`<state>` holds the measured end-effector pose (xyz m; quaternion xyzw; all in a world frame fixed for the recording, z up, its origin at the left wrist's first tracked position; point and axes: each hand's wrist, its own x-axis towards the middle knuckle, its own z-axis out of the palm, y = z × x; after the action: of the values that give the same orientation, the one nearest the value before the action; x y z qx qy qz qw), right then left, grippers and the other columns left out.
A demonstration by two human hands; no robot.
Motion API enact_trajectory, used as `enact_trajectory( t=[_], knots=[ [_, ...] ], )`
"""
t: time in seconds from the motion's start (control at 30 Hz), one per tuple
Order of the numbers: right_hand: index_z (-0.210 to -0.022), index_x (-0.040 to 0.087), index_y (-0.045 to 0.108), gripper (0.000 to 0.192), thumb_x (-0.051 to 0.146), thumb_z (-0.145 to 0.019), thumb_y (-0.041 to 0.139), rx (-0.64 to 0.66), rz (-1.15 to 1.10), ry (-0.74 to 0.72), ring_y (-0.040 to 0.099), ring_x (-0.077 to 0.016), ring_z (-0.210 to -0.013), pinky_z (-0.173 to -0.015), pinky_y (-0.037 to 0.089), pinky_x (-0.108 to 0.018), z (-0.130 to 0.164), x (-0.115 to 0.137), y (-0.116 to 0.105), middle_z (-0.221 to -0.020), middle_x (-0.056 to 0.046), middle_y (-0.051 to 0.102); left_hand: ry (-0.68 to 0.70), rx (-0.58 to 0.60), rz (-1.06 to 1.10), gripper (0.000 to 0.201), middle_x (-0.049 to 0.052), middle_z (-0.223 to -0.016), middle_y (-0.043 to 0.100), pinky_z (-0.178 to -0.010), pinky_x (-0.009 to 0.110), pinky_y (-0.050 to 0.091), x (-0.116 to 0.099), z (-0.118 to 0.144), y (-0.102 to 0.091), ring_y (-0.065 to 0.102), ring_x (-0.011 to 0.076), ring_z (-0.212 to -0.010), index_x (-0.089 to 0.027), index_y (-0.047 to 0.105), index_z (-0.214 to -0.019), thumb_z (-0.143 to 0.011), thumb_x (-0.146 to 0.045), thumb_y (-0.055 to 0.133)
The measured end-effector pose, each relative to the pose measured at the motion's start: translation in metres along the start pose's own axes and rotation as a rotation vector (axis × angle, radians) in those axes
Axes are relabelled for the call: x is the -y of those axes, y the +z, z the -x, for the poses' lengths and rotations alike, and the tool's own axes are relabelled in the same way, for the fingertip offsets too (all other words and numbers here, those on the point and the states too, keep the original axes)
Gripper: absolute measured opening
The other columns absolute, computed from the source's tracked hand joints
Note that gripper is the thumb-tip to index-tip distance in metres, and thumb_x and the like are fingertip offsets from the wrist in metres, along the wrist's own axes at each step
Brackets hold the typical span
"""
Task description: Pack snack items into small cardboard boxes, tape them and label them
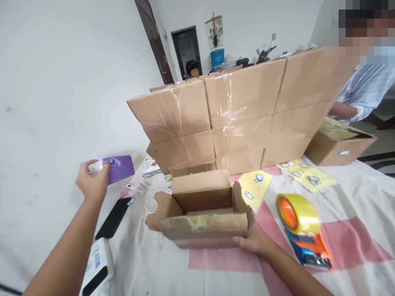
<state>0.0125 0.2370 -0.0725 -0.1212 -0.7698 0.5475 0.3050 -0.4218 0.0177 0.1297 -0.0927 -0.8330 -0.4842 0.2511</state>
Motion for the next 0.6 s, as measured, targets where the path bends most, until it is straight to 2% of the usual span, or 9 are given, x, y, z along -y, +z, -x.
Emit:
enact_trajectory(
  t=[0.07,0.13,0.2,0.3,0.4,0.43,0.47,0.53,0.6],
  knots=[
    [-0.162,0.025,0.017,0.116,0.072,-0.072,0.072,-0.005,-0.032,-0.036,0.038,-0.0422,-0.145,-0.115,0.037,-0.061,-0.003,0.002,0.000,-0.159,-0.018,0.038,-0.006,0.061,0.151,0.047,-0.005,-0.079,0.046,-0.084,0.034,0.050,-0.034,0.014,-0.025,0.050,0.0143,-0.075,-0.020,0.054,-0.118,-0.077,-0.040,0.067],
    [-0.162,0.023,0.016,0.115,0.068,-0.073,0.074,0.009,-0.031,-0.082,0.031,-0.0420,-0.149,-0.118,0.032,-0.061,-0.004,0.003,0.001,-0.164,-0.017,0.027,-0.020,0.186,0.298,0.041,-0.004,-0.084,0.049,-0.073,0.027,0.049,-0.068,0.041,-0.040,0.051,0.0122,-0.073,-0.021,0.050,-0.123,-0.085,-0.037,0.055],
    [-0.162,0.022,0.014,0.114,0.063,-0.075,0.075,0.026,-0.016,-0.132,0.024,-0.0409,-0.152,-0.121,0.027,-0.060,-0.004,0.003,0.002,-0.167,-0.017,0.018,-0.030,0.374,0.394,0.032,-0.003,-0.090,0.056,-0.068,0.025,0.049,-0.099,0.079,-0.046,0.055,0.0132,-0.076,-0.024,0.053,-0.118,-0.088,-0.037,0.051],
    [-0.162,0.021,0.012,0.114,0.058,-0.076,0.077,0.046,0.012,-0.201,0.019,-0.0381,-0.154,-0.124,0.021,-0.057,-0.002,0.008,0.004,-0.168,-0.017,0.015,-0.051,0.731,0.420,0.039,0.000,-0.093,0.066,-0.068,0.029,0.053,-0.127,0.145,-0.043,0.062,0.0174,-0.078,-0.024,0.059,-0.114,-0.083,-0.049,0.063],
    [-0.161,0.019,0.011,0.115,0.055,-0.075,0.078,0.062,0.060,-0.253,0.020,-0.0374,-0.154,-0.124,0.019,-0.056,0.002,0.016,0.004,-0.166,-0.019,0.019,-0.085,1.175,0.260,0.047,0.006,-0.094,0.071,-0.067,0.034,0.055,-0.127,0.195,-0.037,0.067,0.0222,-0.080,-0.021,0.065,-0.110,-0.078,-0.055,0.068],
    [-0.161,0.019,0.011,0.117,0.055,-0.074,0.079,0.068,0.081,-0.260,0.020,-0.0377,-0.153,-0.124,0.019,-0.056,0.004,0.019,0.004,-0.165,-0.020,0.019,-0.040,1.299,0.125,0.047,0.007,-0.094,0.072,-0.067,0.035,0.056,-0.123,0.206,-0.035,0.068,0.0232,-0.079,-0.022,0.066,-0.110,-0.080,-0.059,0.063],
    [-0.161,0.018,0.009,0.120,0.054,-0.072,0.081,0.076,0.101,-0.262,0.020,-0.0383,-0.153,-0.124,0.020,-0.056,0.005,0.022,0.004,-0.165,-0.020,0.019,0.032,1.375,-0.022,0.047,0.007,-0.093,0.073,-0.069,0.036,0.056,-0.117,0.214,-0.033,0.069,0.0243,-0.080,-0.023,0.067,-0.109,-0.082,-0.061,0.058],
    [-0.161,0.016,0.009,0.122,0.053,-0.071,0.082,0.084,0.134,-0.259,0.020,-0.0392,-0.153,-0.124,0.021,-0.056,0.007,0.026,0.005,-0.164,-0.022,0.020,0.208,1.399,-0.288,0.044,0.009,-0.091,0.074,-0.076,0.041,0.055,-0.108,0.224,-0.030,0.070,0.0287,-0.085,-0.024,0.071,-0.095,-0.080,-0.063,0.058],
    [-0.161,0.015,0.012,0.119,0.050,-0.071,0.081,0.055,0.142,-0.256,0.023,-0.0392,-0.152,-0.124,0.021,-0.056,0.007,0.029,0.006,-0.162,-0.022,0.023,0.325,1.300,-0.428,0.034,0.014,-0.085,0.073,-0.083,0.047,0.051,-0.104,0.231,-0.027,0.068,0.0372,-0.092,-0.021,0.070,-0.071,-0.067,-0.054,0.074]
  ],
)
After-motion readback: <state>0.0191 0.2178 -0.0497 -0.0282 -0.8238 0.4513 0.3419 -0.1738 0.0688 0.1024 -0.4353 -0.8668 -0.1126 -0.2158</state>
